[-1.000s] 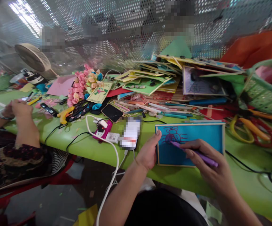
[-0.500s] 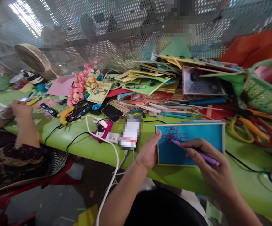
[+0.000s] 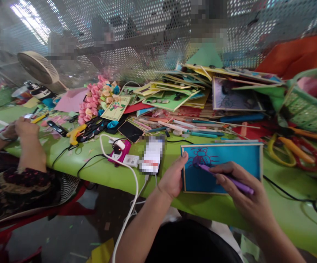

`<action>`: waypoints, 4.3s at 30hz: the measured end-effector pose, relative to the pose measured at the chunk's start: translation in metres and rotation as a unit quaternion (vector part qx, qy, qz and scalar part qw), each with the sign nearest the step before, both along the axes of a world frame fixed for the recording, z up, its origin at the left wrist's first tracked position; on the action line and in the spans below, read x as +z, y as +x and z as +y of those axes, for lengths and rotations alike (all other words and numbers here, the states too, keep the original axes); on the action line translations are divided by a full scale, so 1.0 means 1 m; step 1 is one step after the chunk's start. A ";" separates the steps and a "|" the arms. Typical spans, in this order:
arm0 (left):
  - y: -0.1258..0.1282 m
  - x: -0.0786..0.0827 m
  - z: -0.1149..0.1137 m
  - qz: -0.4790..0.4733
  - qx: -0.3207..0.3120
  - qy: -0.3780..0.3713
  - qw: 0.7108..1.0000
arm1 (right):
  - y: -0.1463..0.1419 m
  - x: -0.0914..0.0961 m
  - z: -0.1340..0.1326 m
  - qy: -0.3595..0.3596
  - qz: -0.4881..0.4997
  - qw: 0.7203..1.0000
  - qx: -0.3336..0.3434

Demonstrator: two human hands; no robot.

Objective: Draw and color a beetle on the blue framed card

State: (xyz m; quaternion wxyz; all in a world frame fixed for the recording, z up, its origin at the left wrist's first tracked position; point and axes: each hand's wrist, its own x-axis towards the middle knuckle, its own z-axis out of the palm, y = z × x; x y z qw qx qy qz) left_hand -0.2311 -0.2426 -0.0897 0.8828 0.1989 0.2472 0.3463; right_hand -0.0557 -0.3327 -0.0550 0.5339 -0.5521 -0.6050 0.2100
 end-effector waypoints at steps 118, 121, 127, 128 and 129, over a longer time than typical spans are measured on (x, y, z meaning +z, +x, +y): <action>-0.002 0.002 -0.001 0.011 0.008 0.010 1.000 | 0.000 0.002 -0.005 -0.002 0.003 1.000 -0.013; -0.002 0.002 -0.001 0.014 0.013 0.010 1.000 | 0.001 0.001 -0.005 -0.003 0.002 1.000 -0.015; -0.002 0.002 -0.001 0.015 0.009 0.009 1.000 | -0.001 0.004 -0.001 -0.001 0.002 1.000 -0.008; -0.002 0.003 -0.001 0.014 0.007 0.008 1.000 | -0.001 0.004 -0.001 0.000 0.001 1.000 -0.006; -0.001 0.003 -0.001 0.013 0.006 0.008 1.000 | -0.001 0.003 -0.001 -0.001 0.001 1.000 -0.004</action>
